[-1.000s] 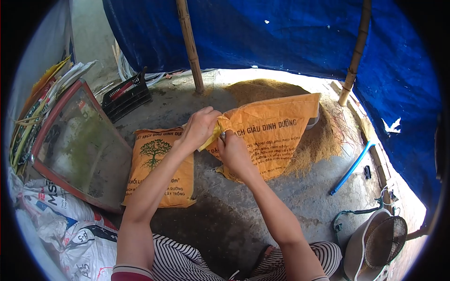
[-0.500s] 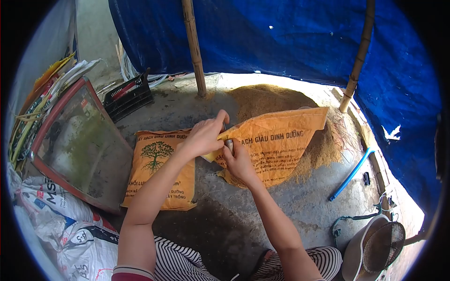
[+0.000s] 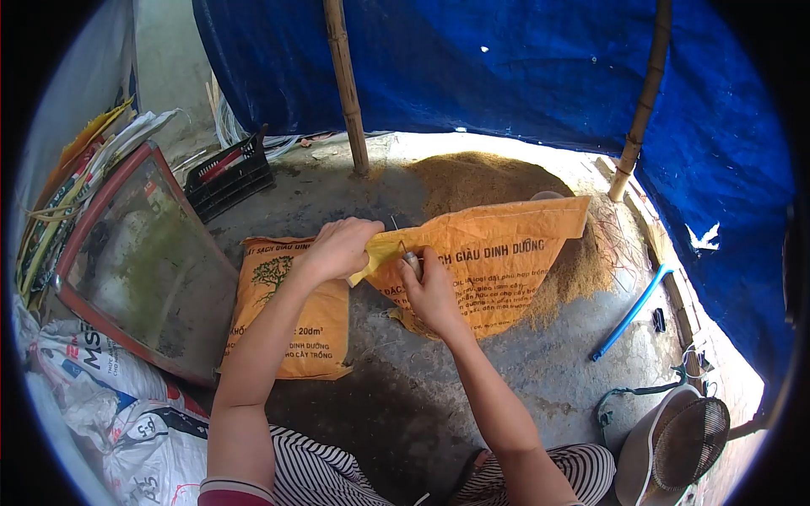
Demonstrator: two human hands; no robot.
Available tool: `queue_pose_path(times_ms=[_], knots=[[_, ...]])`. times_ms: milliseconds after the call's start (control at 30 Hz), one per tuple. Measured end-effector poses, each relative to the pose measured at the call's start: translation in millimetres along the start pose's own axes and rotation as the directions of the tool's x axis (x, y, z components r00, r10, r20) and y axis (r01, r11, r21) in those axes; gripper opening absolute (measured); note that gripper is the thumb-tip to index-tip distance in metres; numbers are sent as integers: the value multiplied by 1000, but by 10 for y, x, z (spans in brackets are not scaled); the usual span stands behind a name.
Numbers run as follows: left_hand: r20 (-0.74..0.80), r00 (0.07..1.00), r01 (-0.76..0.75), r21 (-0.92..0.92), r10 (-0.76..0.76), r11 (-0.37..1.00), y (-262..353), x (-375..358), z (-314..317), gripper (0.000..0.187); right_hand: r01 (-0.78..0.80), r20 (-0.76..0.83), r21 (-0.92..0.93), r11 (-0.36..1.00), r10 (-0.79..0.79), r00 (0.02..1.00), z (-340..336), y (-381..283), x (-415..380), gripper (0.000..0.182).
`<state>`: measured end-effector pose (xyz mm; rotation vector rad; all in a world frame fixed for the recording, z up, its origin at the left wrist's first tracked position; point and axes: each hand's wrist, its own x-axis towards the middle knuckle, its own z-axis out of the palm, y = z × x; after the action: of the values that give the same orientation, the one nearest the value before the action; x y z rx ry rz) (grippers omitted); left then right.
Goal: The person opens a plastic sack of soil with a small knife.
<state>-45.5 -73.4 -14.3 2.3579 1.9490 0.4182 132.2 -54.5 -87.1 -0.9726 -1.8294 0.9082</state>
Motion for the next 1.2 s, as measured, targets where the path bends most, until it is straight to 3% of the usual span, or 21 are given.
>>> queue_pose_path(times_ms=[67, 100, 167, 200, 267, 300, 400, 600, 733, 833, 900, 933, 1000, 1067, 1167, 1200], knots=[[150, 989, 13, -62, -4, 998, -21, 9, -83, 32, 6, 2, 20, 1000, -6, 1000, 15, 38, 0, 28], [151, 989, 13, -63, -4, 998, -41, 18, -129, 32, 13, -3, 64, 998, -12, 1000, 22, 57, -2, 28], [200, 980, 99, -461, -6, 882, -103, 60, -233, 29, 20, -6, 110, 994, -20, 1000, 69, 154, 13, 28], [199, 980, 100, -462, -7, 881, -142, 117, -217, 29, -23, 37, 158, 987, 18, 999, 98, 229, 34, 28], [-19, 979, 153, -598, -204, 787, -231, 274, -61, 28, -67, 86, 199, 978, 51, 995, 108, 279, 40, 28], [-58, 983, 105, -592, -172, 799, -231, 311, -7, 26, -149, 145, 283, 947, 112, 983, 87, 223, 29, 27], [56, 987, 145, -712, -150, 687, -214, 413, 86, 24, -264, 242, 419, 869, 173, 955, 60, 140, 8, 27], [161, 976, 216, -759, -145, 615, -234, 479, 123, 19, -310, 275, 473, 824, 196, 941, 31, 100, -4, 27], [159, 980, 199, -739, -120, 644, -252, 473, 135, 22, -294, 299, 471, 831, 164, 940, 54, 147, 4, 27], [240, 958, 285, -775, -154, 564, -191, 494, 122, 36, -277, 287, 455, 846, 155, 945, 55, 148, -6, 26], [140, 983, 180, -887, -122, 425, -129, 512, 202, 60, -285, 307, 442, 850, 155, 939, 40, 192, -23, 24], [138, 983, 177, -889, -120, 423, -137, 546, 254, 60, -293, 328, 425, 857, 156, 932, 22, 215, -23, 23], [331, 936, 287, -915, 119, 284, -93, 591, 330, 80, -305, 343, 391, 868, 170, 924, -59, 181, -35, 22], [406, 906, 349, -877, 120, 331, -118, 620, 362, 87, -317, 357, 361, 877, 184, 916, -91, 194, -40, 21], [442, 894, 368, -823, 79, 433, -192, 619, 326, 81, -280, 331, 369, 886, 156, 930, -67, 287, -41, 19], [459, 888, 383, -779, 36, 496, -194, 587, 292, 71, -248, 296, 354, 902, 144, 944, -55, 301, -39, 18]])
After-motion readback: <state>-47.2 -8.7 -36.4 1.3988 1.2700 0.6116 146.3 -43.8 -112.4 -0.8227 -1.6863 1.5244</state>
